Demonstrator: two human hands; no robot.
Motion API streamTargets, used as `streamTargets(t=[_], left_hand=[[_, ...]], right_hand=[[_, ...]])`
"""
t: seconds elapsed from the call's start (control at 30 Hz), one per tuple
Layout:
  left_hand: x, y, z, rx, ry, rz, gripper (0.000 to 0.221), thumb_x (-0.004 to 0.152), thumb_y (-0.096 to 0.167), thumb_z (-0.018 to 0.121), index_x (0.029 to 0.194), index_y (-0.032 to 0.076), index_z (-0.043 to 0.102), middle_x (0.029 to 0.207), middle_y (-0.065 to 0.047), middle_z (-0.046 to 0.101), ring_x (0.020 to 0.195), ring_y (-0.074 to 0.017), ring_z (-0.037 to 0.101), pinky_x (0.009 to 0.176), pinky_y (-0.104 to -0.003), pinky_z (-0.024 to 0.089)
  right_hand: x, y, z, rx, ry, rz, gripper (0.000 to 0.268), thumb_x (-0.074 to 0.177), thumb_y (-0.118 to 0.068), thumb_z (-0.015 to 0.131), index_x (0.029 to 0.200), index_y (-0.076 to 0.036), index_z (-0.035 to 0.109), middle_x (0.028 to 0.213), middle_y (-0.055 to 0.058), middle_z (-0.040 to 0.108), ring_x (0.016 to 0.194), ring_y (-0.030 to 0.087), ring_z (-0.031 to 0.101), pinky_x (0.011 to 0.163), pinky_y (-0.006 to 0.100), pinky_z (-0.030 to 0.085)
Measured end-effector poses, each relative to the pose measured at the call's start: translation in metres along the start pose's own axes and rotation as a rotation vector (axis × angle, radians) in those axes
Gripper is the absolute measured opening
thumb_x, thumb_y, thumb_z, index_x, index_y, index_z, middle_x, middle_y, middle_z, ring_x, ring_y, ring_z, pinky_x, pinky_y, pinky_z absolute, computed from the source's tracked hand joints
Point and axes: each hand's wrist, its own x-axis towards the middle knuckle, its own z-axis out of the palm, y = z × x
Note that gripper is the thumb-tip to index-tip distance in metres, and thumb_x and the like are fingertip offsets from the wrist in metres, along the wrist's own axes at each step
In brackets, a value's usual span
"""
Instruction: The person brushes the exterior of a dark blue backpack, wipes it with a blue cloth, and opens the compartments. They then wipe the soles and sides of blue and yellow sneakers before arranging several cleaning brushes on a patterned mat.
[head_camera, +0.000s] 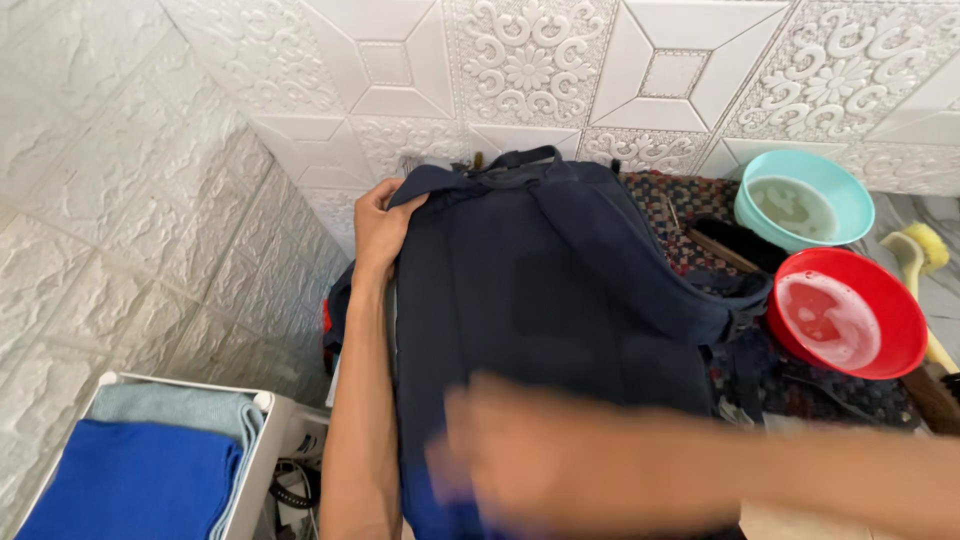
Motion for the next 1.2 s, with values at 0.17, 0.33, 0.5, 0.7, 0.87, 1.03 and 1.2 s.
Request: streamTargets(t=[0.17,0.33,0.5,0.7,0.87,1.03,1.2], left_hand=[[0.028,-0.04,-0.007,0.035,-0.017,0.222,0.024,0.083,0.001,0.062,0.097,0.013,0.077,0.089,0.004,0.072,0.084,-0.0042,0.06,0.074,-0.021,0.05],[0.04,-0.04,-0.002,-0.059,-0.046,0.139,0.02,0.077,0.003,0.076,0.095,0.011,0.078,0.086,0.004,0.073,0.082,-0.0039,0.062,0.073,-0.019,0.05],[0.027,-0.027,0.004,-0.068,0.019,0.037,0.017,0.079,0.007,0.08,0.095,0.013,0.078,0.087,0.005,0.074,0.082,-0.0032,0.061,0.072,-0.019,0.047],[0.003,0.0,0.006,-0.051,0.006,-0.022,0.006,0.085,0.011,0.078,0.092,0.013,0.077,0.085,0.003,0.072,0.082,-0.0071,0.064,0.068,-0.024,0.049],[0.031,-0.036,0.004,-0.03,0.01,0.072,0.01,0.084,0.012,0.084,0.091,0.012,0.078,0.066,-0.005,0.07,0.053,-0.0117,0.067,0.047,-0.022,0.056],[0.031,-0.04,0.01,-0.039,0.046,0.098,0.016,0.077,0.009,0.084,0.092,0.013,0.078,0.064,-0.001,0.064,0.051,-0.0072,0.061,0.042,-0.018,0.048],[0.039,-0.048,0.013,0.01,0.069,0.102,0.016,0.078,0.006,0.079,0.091,0.016,0.079,0.066,0.0,0.066,0.054,-0.0053,0.058,0.044,-0.019,0.046]], right_hand=[[0.027,0.154,-0.04,-0.192,0.242,0.599,0.04,0.091,0.0,0.053,0.127,-0.015,0.06,0.113,0.012,0.052,0.094,0.038,0.052,0.085,0.05,0.047],[0.045,0.155,0.027,-0.427,0.067,0.602,0.034,0.082,-0.002,0.059,0.115,-0.01,0.064,0.112,0.015,0.059,0.093,0.04,0.053,0.08,0.05,0.048],[0.012,0.024,0.055,-0.206,0.015,0.397,0.005,0.087,-0.002,0.057,0.088,-0.007,0.058,0.086,0.016,0.053,0.075,0.038,0.049,0.065,0.052,0.042],[-0.028,-0.012,0.029,0.785,-0.535,0.746,0.025,0.109,-0.036,0.037,0.117,-0.014,0.041,0.116,0.014,0.037,0.08,0.042,0.061,0.071,0.059,0.049],[-0.042,0.067,-0.017,-0.444,0.09,0.388,0.014,0.101,-0.011,0.055,0.114,-0.01,0.061,0.106,0.016,0.056,0.101,0.037,0.056,0.068,0.038,0.052],[-0.033,0.164,-0.036,-0.619,0.218,0.734,0.028,0.097,-0.011,0.056,0.124,-0.017,0.061,0.119,0.015,0.054,0.109,0.041,0.061,0.059,0.034,0.061],[-0.009,0.16,0.0,-0.306,0.001,0.9,0.042,0.087,-0.006,0.061,0.129,-0.013,0.063,0.119,0.017,0.053,0.104,0.054,0.057,0.065,0.051,0.064]])
